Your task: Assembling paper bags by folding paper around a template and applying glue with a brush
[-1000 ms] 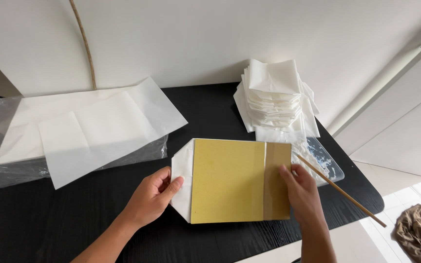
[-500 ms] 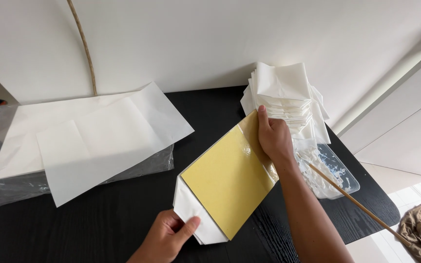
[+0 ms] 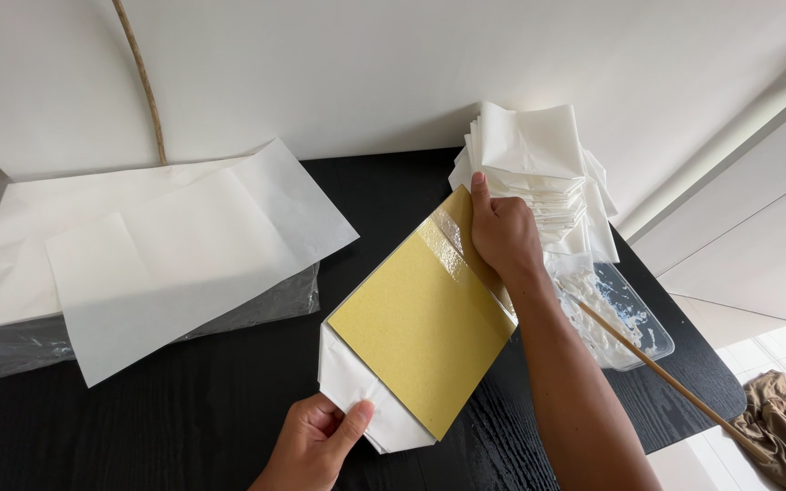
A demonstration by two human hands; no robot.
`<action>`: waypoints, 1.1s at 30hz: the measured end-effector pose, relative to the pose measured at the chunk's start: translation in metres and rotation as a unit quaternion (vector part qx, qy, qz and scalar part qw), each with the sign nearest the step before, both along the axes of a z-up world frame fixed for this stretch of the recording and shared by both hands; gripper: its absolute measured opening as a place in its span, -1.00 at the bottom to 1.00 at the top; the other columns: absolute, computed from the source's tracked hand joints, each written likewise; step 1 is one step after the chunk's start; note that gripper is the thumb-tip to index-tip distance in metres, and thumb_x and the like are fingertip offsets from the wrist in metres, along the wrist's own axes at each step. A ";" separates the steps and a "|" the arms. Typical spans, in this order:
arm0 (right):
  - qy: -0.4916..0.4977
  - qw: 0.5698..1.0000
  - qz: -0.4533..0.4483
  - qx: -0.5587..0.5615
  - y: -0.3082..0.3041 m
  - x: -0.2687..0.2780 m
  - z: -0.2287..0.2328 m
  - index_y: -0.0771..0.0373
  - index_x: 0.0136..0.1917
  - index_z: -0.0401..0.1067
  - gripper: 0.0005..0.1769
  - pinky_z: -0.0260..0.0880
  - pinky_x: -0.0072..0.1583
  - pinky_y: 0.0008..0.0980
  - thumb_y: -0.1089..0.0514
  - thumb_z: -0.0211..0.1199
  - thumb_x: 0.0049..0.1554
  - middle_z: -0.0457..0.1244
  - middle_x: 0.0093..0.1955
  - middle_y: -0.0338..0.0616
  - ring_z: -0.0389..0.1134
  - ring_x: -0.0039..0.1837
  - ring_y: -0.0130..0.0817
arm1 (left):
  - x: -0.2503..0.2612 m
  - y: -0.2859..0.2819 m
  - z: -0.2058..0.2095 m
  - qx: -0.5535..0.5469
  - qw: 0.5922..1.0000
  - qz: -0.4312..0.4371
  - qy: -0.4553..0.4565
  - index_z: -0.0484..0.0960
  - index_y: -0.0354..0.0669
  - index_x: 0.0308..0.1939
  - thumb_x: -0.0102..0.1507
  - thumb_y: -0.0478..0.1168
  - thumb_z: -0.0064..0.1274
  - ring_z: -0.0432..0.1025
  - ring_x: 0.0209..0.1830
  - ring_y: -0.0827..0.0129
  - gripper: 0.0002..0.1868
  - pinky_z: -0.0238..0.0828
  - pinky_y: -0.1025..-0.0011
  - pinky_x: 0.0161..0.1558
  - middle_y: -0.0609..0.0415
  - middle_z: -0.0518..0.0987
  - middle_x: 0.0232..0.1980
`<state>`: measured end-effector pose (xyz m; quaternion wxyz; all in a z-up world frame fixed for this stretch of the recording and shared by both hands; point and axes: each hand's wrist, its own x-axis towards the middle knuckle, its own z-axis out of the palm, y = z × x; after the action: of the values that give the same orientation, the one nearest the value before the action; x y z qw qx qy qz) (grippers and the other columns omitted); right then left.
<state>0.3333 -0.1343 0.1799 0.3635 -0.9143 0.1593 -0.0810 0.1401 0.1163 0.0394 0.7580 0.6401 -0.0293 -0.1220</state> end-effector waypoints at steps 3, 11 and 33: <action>0.001 1.000 0.003 0.004 0.001 0.003 -0.003 0.12 -0.53 -0.18 -0.15 -0.05 -0.25 -0.20 -0.44 -0.17 0.37 -0.14 -0.53 -0.29 -0.09 -0.39 -0.35 | -0.001 0.000 -0.003 0.008 1.000 0.003 -0.007 0.16 -0.08 -0.68 0.38 -0.15 0.24 -0.07 -0.66 0.52 -0.35 -0.19 0.38 -0.61 0.26 0.06 -0.66; 0.026 0.998 -0.065 -0.007 -0.052 0.010 0.003 0.20 -0.51 0.13 -0.10 0.16 -0.19 -0.10 -0.49 -0.24 0.39 0.17 -0.42 -0.06 0.20 -0.33 -0.15 | -0.004 0.008 0.030 0.017 0.996 0.050 0.068 0.88 -0.44 -0.42 0.22 -0.18 0.21 0.54 -0.45 0.42 -0.67 0.44 0.36 -0.39 -0.02 0.74 -0.53; 0.041 0.998 -0.036 -0.004 -0.067 -0.001 -0.007 0.29 -0.48 0.21 -0.10 0.27 0.03 -0.06 -0.45 -0.25 0.39 0.25 -0.36 0.12 0.29 -0.23 -0.02 | 0.023 0.155 0.043 -0.138 0.935 0.299 -0.133 0.56 -0.29 0.19 0.20 -0.34 -0.01 0.53 0.18 0.11 -0.55 0.48 0.24 0.23 -0.11 0.61 0.20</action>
<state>0.3323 -0.2013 0.1727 0.3498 -0.9119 0.2070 -0.0570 0.1630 0.2716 0.0824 0.8294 0.5189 0.0465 0.2015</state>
